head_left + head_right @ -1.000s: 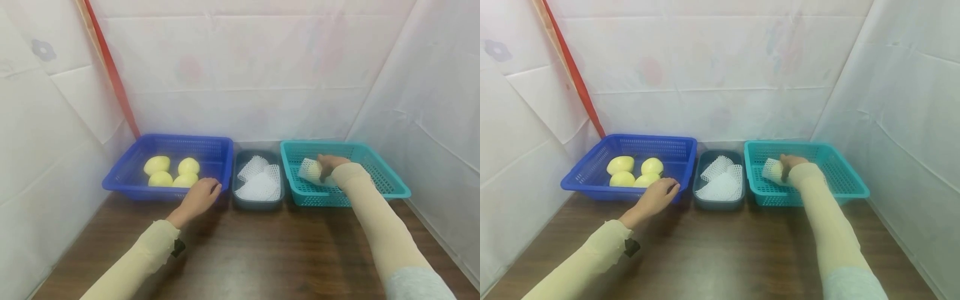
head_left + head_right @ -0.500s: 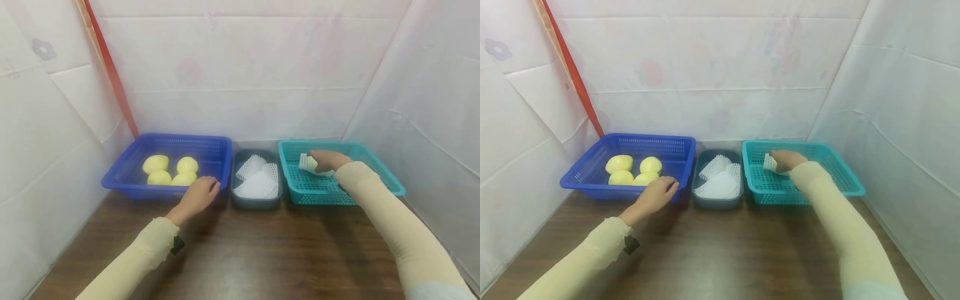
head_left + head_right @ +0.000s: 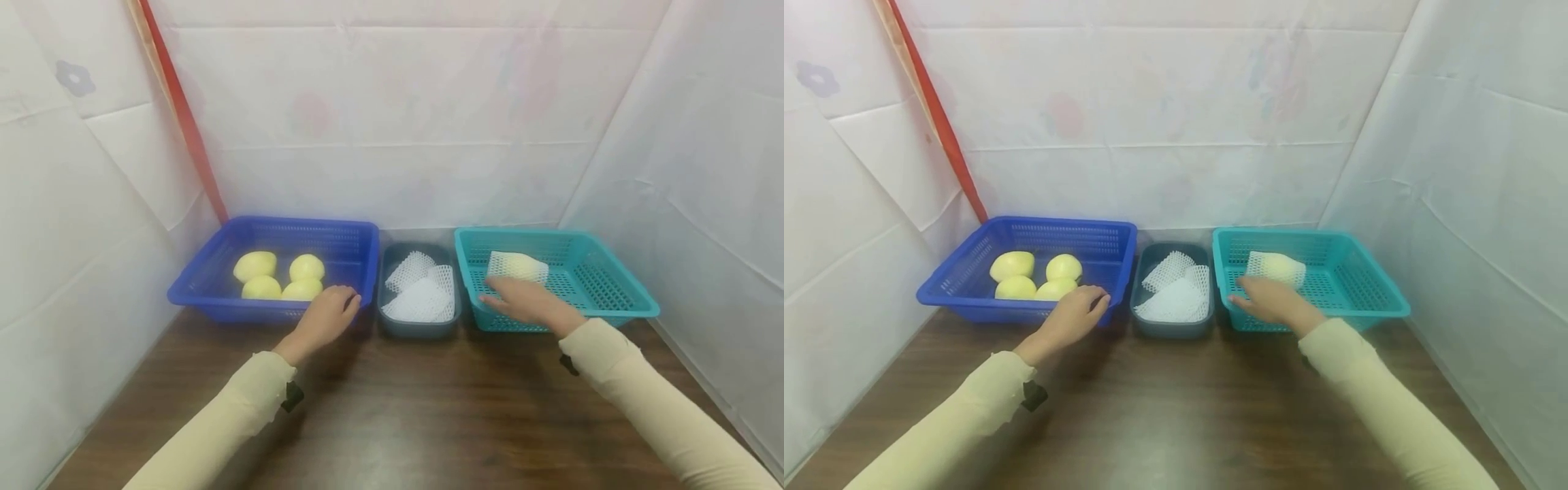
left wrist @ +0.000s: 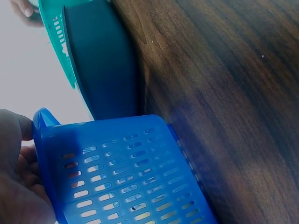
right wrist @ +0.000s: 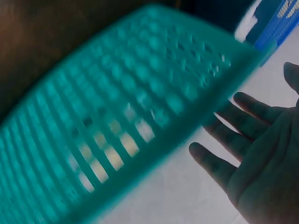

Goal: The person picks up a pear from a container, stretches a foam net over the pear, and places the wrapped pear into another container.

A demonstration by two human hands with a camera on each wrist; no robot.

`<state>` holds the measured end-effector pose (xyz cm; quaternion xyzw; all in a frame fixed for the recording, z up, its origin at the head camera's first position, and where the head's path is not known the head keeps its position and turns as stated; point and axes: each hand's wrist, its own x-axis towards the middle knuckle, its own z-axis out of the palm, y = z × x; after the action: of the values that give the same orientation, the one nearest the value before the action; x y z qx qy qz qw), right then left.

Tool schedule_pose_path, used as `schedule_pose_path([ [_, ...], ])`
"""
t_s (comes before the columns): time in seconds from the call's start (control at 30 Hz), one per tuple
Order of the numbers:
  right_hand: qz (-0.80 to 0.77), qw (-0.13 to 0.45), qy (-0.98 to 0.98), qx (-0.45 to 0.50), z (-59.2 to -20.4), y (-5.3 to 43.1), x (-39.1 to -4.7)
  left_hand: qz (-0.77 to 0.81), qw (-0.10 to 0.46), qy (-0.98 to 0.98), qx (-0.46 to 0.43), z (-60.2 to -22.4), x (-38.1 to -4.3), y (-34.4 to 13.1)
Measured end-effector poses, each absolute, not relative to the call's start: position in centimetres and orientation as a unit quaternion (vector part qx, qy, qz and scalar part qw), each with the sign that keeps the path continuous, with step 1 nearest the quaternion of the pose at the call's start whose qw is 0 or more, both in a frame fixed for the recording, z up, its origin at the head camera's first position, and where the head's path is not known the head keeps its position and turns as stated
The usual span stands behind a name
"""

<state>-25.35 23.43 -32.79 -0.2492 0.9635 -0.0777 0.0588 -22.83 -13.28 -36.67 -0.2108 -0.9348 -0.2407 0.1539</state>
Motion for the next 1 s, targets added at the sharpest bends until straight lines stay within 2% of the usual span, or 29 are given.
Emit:
schedule_pose_path([
  [0.3, -0.115, 0.01, 0.963, -0.244, -36.2, 22.9, -24.2, -0.224, 0.167, -0.937, -0.21, -37.0, -23.0, -13.3],
  [0.53, -0.081, -0.119, 0.961, -0.237, -38.9, 22.6, -24.3, -0.224, 0.16, -0.937, -0.213, -36.9, -22.8, -13.3],
  [0.67, -0.069, -0.17, 0.953, -0.241, -39.5, 22.5, -24.5, -0.222, 0.154, -0.937, -0.22, -36.7, -23.0, -13.5],
  [1.0, -0.061, -0.207, 0.947, -0.238, -39.9, 22.5, -24.4, -0.231, 0.141, -0.934, -0.234, -35.7, -24.0, -14.9],
])
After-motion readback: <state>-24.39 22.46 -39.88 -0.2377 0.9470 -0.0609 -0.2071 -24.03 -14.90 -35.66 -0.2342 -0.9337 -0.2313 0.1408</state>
